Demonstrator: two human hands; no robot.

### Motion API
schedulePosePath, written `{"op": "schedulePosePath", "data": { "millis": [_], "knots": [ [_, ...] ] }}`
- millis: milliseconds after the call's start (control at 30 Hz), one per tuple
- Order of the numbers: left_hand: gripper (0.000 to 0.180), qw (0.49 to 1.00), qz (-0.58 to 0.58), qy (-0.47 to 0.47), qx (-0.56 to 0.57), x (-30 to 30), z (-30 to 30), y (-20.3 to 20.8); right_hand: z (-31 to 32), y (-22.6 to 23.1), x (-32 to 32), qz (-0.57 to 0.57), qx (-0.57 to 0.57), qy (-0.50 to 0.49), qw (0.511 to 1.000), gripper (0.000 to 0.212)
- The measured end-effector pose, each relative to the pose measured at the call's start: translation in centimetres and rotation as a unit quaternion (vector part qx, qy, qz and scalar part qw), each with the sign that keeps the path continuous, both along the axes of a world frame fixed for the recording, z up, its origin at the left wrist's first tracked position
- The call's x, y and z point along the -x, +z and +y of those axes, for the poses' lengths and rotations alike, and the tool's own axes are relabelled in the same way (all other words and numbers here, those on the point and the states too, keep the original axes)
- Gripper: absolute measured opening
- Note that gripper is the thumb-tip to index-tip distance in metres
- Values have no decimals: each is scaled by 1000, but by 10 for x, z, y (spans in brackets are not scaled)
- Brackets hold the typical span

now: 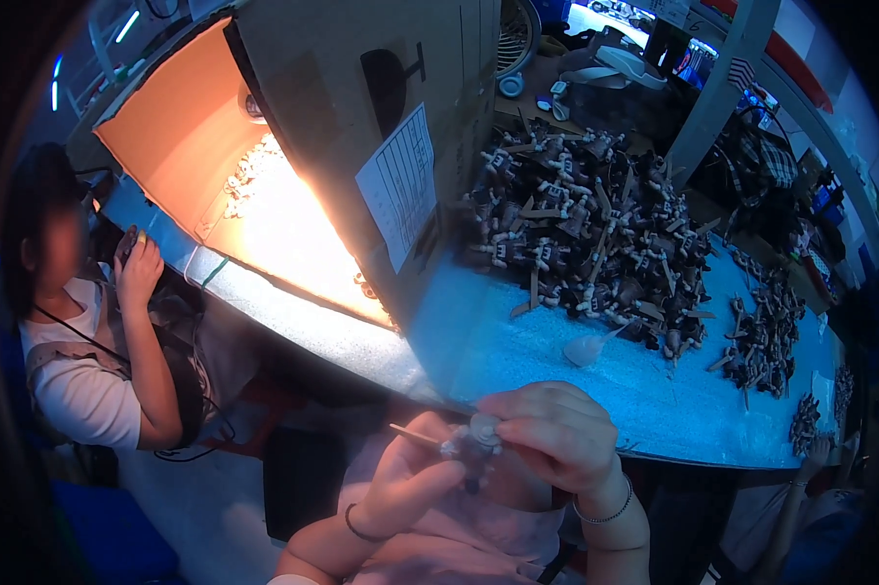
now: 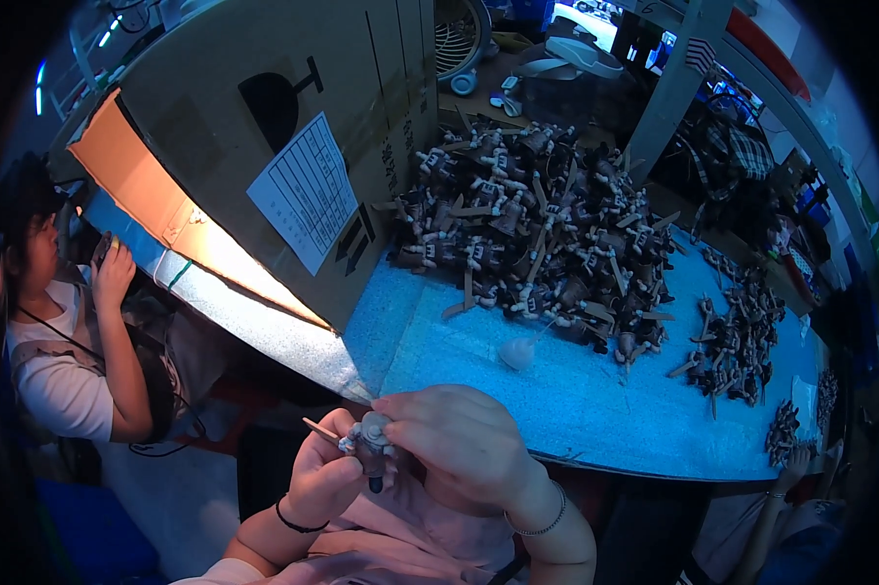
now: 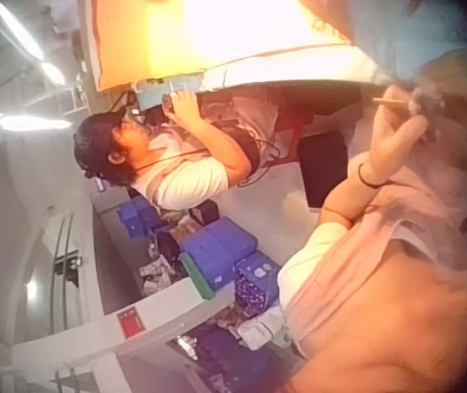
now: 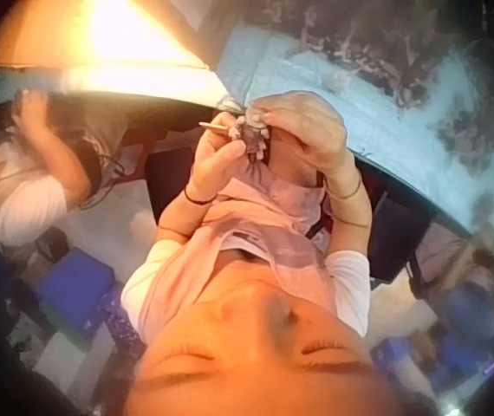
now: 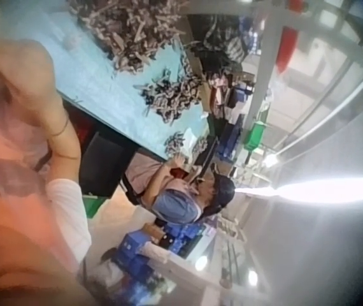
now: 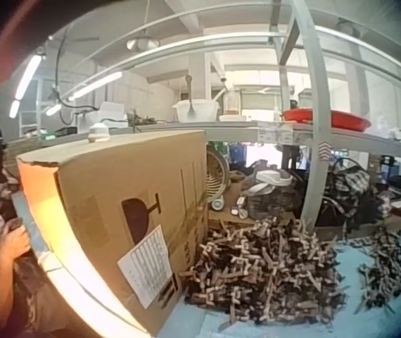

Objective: The person assembles small plastic action figures by applying glue from a bottle to plastic figurine parts and joining the components by hand.

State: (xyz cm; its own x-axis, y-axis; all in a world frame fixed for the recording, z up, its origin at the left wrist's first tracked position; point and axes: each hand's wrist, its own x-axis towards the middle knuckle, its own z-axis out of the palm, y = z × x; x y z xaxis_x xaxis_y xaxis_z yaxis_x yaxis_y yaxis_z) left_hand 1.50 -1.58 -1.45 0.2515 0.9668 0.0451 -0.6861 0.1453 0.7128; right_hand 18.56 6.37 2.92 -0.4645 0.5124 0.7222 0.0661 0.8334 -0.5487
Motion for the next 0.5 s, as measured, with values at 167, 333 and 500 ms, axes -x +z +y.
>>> {"op": "schedulePosePath", "data": {
  "millis": [167,333,500],
  "knots": [
    [18,999,-11,-9,-38,0,0,-3,-2,5,3,19,32,31,999,24],
    [18,997,-52,-21,-57,-2,1,-2,-4,-4,5,52,49,38,997,24],
    [17,997,19,30,-70,-4,-1,4,-5,-10,5,71,66,57,994,24]
  ]
}}
